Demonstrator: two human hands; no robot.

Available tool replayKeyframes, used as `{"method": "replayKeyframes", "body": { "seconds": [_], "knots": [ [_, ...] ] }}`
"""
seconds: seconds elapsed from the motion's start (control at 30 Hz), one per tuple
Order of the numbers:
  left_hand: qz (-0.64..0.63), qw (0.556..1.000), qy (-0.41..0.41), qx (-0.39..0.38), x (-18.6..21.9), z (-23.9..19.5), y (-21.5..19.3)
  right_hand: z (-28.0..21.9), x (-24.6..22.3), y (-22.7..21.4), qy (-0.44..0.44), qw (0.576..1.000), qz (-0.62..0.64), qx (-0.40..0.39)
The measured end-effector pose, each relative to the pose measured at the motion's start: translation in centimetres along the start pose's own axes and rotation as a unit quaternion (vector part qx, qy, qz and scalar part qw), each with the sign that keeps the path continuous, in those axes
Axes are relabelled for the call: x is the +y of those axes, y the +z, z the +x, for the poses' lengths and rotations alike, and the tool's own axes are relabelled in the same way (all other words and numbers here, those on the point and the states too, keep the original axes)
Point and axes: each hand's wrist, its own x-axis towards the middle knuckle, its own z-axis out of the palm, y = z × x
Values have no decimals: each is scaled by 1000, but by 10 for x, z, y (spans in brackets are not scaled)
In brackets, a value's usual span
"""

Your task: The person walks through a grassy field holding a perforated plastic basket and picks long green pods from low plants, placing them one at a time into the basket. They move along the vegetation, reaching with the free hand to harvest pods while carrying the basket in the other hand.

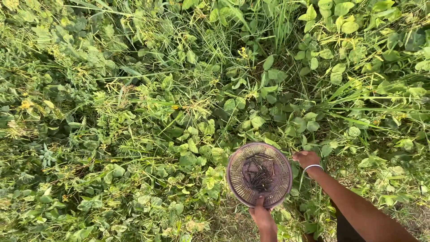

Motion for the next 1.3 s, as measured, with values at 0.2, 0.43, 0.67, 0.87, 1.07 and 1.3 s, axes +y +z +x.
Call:
{"method": "replayKeyframes", "body": {
  "seconds": [0.2, 0.43, 0.67, 0.87, 1.07, 1.3],
  "knots": [
    [-14, 1000, 1, -16, 7, -14, 2, -17, -11, 1, 34, 990, 133, -6],
    [-11, 1000, -14, -2, 6, -19, 8, -55, -31, -9, 9, 972, 230, -42],
    [16, 1000, 0, 13, 18, -32, 13, -137, -60, -44, -106, 961, 255, 3],
    [-32, 999, 10, 12, 14, -20, 10, -224, -112, -45, -232, 960, -129, -89],
    [-81, 995, 52, 15, 13, 13, 11, -242, -130, -42, -532, 822, -151, -136],
    [-71, 994, 55, 56, 29, 10, -1, -124, -61, -7, -254, 944, 208, -40]
  ]
}}
